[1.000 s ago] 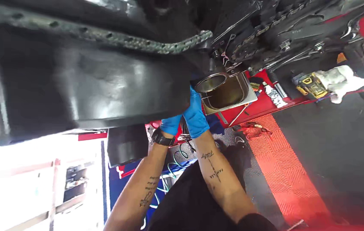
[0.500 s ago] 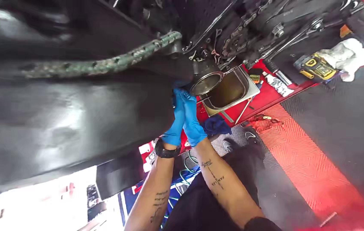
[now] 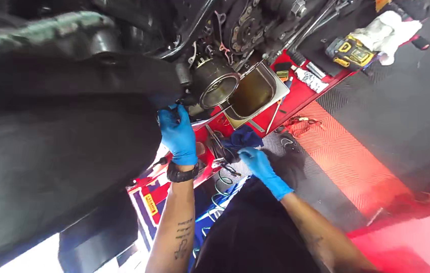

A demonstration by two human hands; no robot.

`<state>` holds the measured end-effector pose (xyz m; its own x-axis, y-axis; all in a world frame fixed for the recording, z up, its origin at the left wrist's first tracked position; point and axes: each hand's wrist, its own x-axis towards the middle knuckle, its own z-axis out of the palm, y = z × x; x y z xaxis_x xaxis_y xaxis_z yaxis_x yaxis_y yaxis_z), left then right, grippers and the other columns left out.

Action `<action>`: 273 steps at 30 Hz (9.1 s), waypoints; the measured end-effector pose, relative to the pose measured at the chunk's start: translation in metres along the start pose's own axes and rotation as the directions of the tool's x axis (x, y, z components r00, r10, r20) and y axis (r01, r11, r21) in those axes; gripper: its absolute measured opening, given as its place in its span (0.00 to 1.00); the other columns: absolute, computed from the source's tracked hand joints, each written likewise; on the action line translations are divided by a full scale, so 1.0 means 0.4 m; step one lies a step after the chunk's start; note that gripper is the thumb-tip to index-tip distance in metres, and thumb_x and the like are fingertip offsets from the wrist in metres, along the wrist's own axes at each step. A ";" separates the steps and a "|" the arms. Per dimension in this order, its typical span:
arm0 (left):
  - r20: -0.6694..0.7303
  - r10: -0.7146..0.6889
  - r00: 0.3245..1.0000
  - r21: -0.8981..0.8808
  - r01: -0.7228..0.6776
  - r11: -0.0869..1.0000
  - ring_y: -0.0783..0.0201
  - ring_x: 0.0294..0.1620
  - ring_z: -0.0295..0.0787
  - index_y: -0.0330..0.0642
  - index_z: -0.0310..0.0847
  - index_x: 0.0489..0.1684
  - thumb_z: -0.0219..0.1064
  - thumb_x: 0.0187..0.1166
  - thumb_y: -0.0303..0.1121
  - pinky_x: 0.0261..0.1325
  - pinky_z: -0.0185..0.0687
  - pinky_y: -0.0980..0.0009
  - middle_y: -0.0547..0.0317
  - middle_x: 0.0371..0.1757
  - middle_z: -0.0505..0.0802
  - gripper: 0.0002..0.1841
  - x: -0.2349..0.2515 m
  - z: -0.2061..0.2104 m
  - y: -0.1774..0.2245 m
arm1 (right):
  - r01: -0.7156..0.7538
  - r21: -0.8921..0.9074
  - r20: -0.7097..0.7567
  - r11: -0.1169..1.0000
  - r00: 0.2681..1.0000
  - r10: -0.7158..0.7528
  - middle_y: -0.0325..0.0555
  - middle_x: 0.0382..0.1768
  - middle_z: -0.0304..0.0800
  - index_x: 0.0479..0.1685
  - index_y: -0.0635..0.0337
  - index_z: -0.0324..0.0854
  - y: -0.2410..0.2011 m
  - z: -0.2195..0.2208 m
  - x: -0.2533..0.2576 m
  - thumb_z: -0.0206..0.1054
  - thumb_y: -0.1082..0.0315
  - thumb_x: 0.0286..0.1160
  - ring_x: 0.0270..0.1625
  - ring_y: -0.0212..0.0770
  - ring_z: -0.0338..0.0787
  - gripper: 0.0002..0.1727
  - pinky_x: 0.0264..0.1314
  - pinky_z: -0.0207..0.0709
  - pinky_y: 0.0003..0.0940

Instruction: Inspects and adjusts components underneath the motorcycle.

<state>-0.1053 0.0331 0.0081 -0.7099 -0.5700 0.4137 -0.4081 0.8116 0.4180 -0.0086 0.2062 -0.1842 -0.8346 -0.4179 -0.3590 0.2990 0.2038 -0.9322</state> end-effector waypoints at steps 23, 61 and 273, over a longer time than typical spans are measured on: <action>0.294 -0.182 0.938 -0.611 0.331 0.719 0.66 0.35 0.94 0.30 0.81 0.45 0.44 0.93 0.29 0.46 0.91 0.70 0.56 0.33 0.95 0.18 0.014 0.025 -0.008 | -0.169 -0.590 -0.183 0.790 0.980 0.073 0.71 0.57 0.87 0.61 0.73 0.80 0.058 -0.074 0.239 0.54 0.74 0.81 0.66 0.70 0.84 0.17 0.72 0.72 0.66; 0.223 0.042 0.974 -0.557 0.092 0.825 0.75 0.27 0.88 0.37 0.81 0.32 0.53 0.87 0.24 0.40 0.88 0.75 0.68 0.23 0.89 0.13 0.031 0.016 -0.051 | 0.556 -0.297 -0.697 0.776 0.430 -0.575 0.52 0.51 0.97 0.54 0.62 0.93 -0.400 0.210 0.248 0.62 0.80 0.75 0.55 0.47 0.96 0.17 0.63 0.87 0.39; -0.024 -0.231 0.973 -0.162 0.225 0.961 0.65 0.40 0.89 0.25 0.85 0.56 0.73 0.75 0.26 0.54 0.86 0.65 0.45 0.43 0.93 0.16 0.014 0.018 0.072 | 0.153 0.193 0.140 0.969 0.973 -0.181 0.36 0.32 0.90 0.46 0.56 0.91 -0.341 -0.114 0.111 0.63 0.61 0.84 0.33 0.27 0.85 0.13 0.41 0.80 0.28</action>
<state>-0.1251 0.0542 0.0164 -0.5820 -0.7453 0.3253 -0.4585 0.6312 0.6256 -0.1073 0.2002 -0.0708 -0.8017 -0.5678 -0.1867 0.2514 -0.0370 -0.9672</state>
